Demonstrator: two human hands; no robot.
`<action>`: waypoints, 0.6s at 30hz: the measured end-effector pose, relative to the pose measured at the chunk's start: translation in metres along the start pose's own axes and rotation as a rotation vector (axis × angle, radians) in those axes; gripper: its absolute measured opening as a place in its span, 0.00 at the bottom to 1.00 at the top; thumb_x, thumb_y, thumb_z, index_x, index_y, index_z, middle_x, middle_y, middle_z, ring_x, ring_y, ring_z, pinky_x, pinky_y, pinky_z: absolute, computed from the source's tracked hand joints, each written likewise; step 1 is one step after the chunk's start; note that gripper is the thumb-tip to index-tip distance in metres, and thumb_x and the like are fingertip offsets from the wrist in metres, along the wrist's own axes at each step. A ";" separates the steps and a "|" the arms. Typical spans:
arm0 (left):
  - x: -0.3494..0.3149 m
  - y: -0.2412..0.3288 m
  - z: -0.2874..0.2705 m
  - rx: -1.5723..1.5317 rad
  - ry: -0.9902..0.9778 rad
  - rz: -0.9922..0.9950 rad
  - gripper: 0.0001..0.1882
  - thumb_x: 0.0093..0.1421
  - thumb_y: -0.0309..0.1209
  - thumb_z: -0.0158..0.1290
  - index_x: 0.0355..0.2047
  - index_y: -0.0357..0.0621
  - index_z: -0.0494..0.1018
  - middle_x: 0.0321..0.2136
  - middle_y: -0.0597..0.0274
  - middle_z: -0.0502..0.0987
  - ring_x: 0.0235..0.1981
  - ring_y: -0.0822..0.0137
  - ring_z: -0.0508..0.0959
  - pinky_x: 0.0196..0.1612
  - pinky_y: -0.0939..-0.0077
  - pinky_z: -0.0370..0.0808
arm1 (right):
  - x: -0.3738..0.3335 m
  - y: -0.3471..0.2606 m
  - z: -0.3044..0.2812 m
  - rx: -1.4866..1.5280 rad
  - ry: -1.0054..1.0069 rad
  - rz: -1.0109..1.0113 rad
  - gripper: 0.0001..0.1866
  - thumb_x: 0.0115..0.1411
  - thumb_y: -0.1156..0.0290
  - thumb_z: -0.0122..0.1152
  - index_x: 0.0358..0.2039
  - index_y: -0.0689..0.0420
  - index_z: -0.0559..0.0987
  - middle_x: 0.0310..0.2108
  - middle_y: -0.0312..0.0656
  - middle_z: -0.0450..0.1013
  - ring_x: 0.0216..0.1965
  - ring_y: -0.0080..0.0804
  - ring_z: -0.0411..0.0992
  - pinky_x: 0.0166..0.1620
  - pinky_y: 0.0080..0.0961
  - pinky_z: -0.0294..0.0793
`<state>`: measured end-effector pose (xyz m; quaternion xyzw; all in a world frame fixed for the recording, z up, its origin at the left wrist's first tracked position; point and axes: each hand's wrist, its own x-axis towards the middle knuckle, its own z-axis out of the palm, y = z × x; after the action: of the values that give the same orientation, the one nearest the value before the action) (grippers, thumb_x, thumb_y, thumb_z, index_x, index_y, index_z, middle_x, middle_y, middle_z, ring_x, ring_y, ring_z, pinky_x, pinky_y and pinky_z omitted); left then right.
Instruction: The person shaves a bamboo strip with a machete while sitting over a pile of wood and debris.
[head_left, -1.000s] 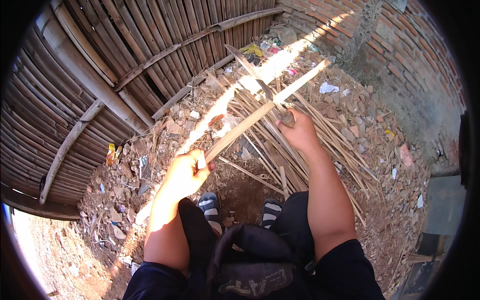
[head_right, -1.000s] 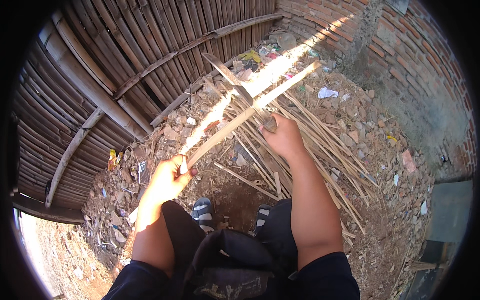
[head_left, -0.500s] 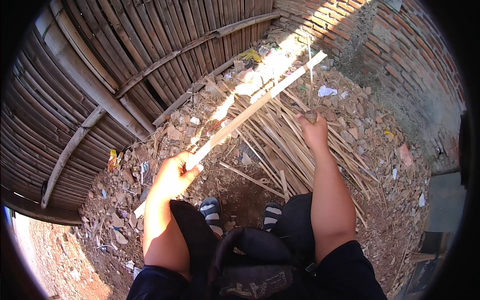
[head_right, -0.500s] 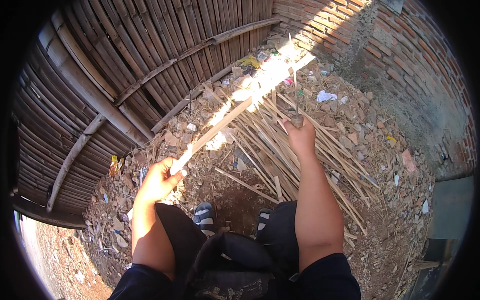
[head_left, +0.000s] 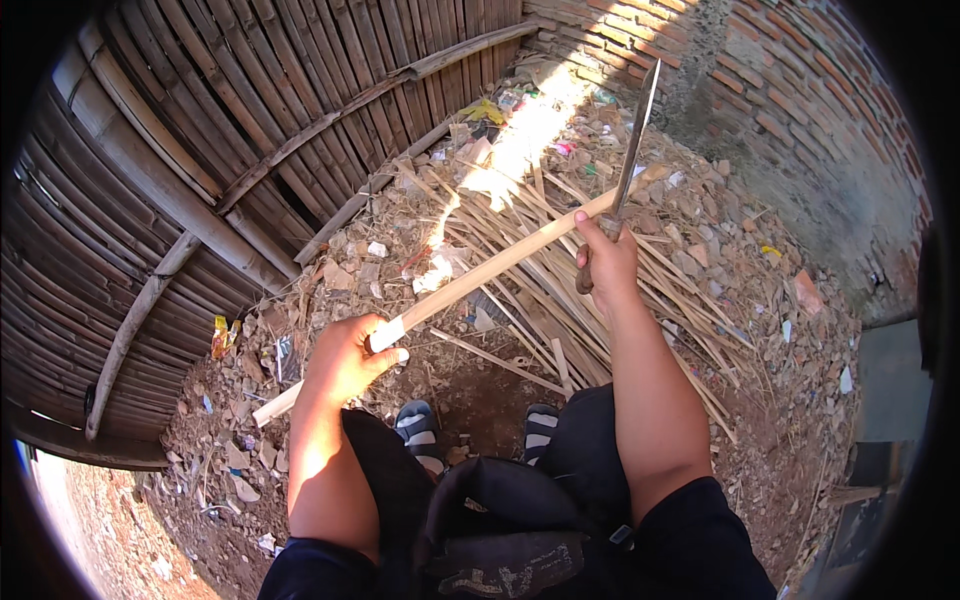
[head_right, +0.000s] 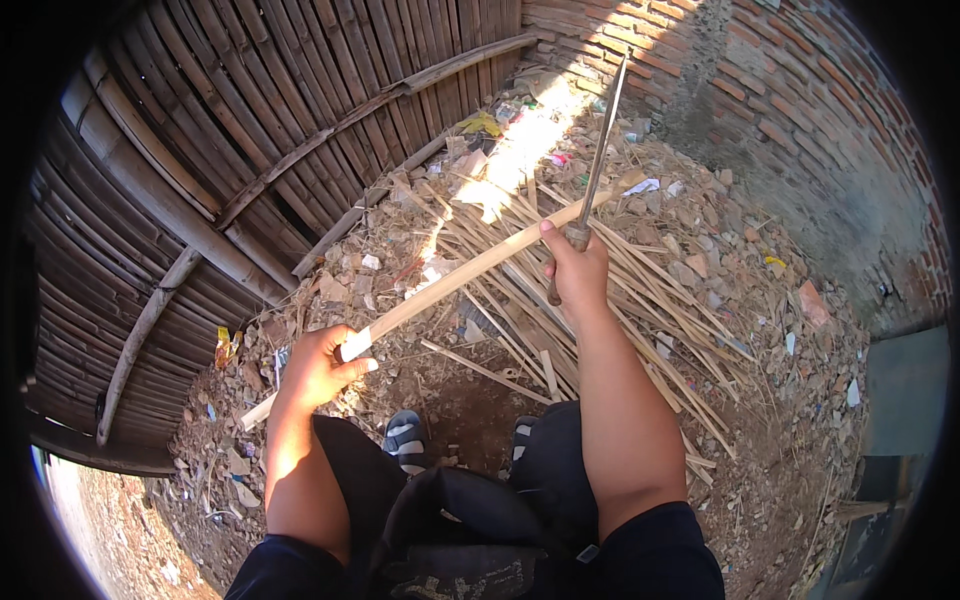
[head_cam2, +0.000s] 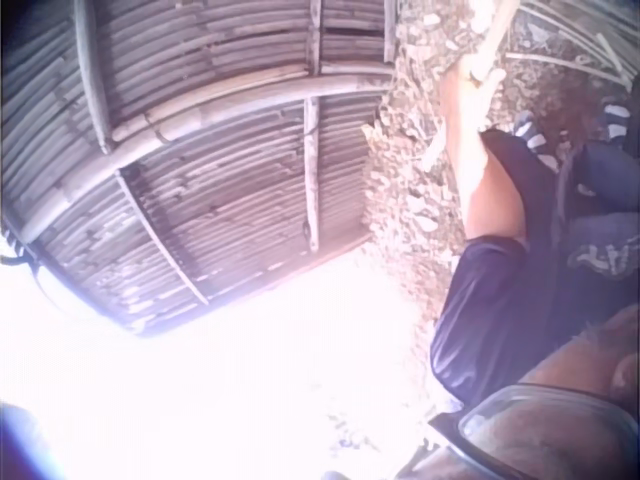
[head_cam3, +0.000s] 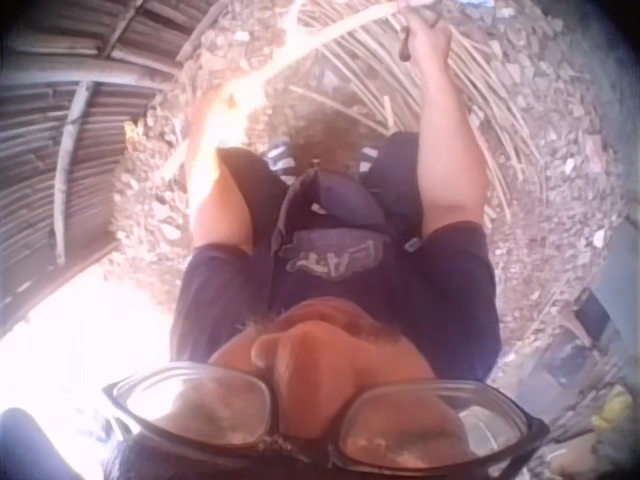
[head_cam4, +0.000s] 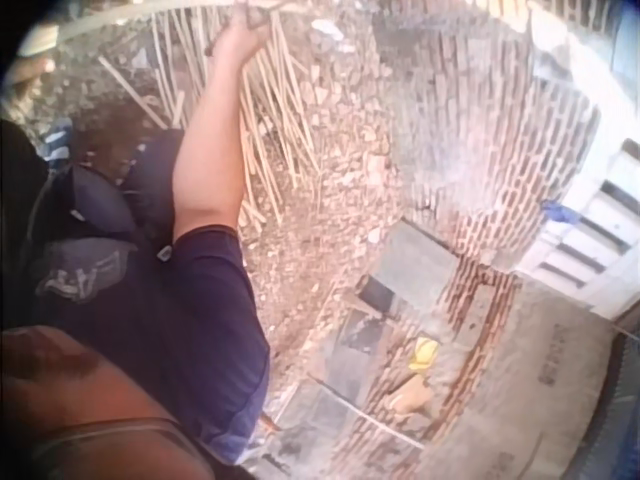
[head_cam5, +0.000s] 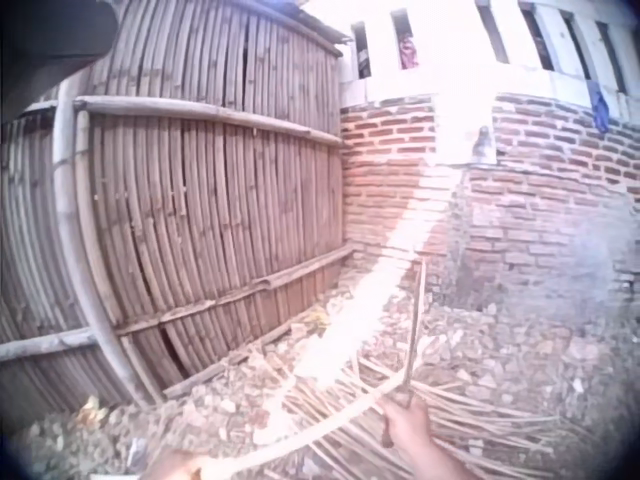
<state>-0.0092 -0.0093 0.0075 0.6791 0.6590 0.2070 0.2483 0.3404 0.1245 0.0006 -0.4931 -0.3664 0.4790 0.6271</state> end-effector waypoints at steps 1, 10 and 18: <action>0.000 -0.001 0.000 -0.017 0.004 0.017 0.20 0.53 0.41 0.74 0.40 0.45 0.82 0.29 0.52 0.83 0.31 0.53 0.85 0.36 0.60 0.79 | 0.000 0.001 -0.001 -0.002 0.002 -0.001 0.11 0.64 0.68 0.73 0.38 0.58 0.77 0.30 0.34 0.74 0.20 0.19 0.65 0.23 0.19 0.65; 0.006 0.014 0.025 0.171 0.178 0.046 0.18 0.56 0.37 0.70 0.43 0.43 0.79 0.34 0.50 0.83 0.34 0.46 0.84 0.38 0.54 0.80 | -0.017 0.001 0.020 0.156 -0.018 0.054 0.11 0.61 0.75 0.72 0.36 0.57 0.75 0.29 0.34 0.72 0.19 0.21 0.66 0.23 0.20 0.66; 0.013 0.029 0.029 -0.007 0.307 0.100 0.15 0.63 0.32 0.62 0.47 0.40 0.76 0.32 0.43 0.82 0.33 0.40 0.83 0.36 0.53 0.78 | -0.026 0.001 0.026 -0.126 0.036 -0.027 0.11 0.65 0.67 0.70 0.39 0.59 0.77 0.27 0.35 0.75 0.21 0.23 0.70 0.27 0.24 0.70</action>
<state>0.0319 0.0019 0.0015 0.6708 0.6537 0.3226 0.1365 0.3091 0.1066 0.0060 -0.5351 -0.3912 0.4377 0.6075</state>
